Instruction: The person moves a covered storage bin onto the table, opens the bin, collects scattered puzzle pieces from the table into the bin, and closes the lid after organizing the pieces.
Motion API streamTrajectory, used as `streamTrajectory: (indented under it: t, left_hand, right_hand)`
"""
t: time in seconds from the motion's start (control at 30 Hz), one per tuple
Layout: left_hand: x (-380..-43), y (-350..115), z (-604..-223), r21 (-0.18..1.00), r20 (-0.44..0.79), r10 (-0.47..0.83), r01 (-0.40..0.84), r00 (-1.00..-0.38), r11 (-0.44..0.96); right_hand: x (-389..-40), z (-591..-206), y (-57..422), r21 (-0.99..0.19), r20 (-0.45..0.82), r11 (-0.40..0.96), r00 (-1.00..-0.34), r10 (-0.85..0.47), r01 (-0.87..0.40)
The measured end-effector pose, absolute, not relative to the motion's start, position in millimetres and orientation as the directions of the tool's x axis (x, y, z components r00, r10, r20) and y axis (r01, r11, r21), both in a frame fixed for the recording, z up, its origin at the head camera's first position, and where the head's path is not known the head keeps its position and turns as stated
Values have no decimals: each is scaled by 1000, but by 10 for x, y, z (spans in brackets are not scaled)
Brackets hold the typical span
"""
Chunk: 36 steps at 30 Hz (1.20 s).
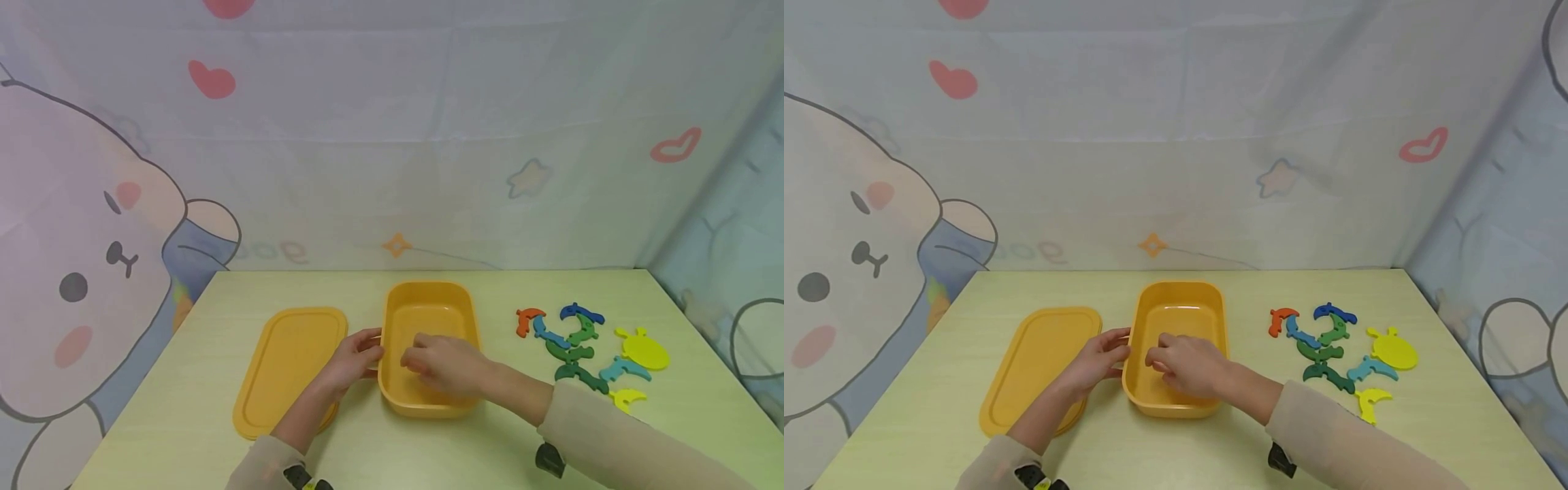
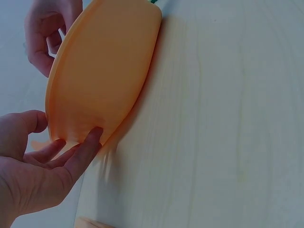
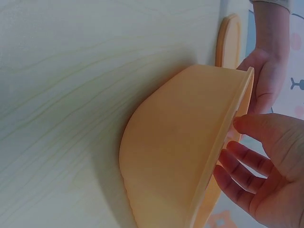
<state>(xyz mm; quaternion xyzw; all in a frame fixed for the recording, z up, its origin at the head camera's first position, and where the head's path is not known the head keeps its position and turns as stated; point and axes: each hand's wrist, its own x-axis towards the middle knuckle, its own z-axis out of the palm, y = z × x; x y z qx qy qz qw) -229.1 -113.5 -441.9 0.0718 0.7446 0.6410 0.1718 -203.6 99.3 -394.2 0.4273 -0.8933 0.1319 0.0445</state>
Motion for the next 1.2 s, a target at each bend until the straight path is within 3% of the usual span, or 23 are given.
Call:
streamTrajectory:
  t: [0.67,1.2]
  left_hand:
    - [-2263,-1141,-4397,983,-150,330,-104,-932,153]
    - [-2249,-1134,-4383,983,-144,323,-98,-936,153]
  right_hand:
    - [-2013,-3865,1035,-205,148,659,-689,-710,-724]
    - [-2081,-3671,1299,-123,184,715,-724,-665,-688]
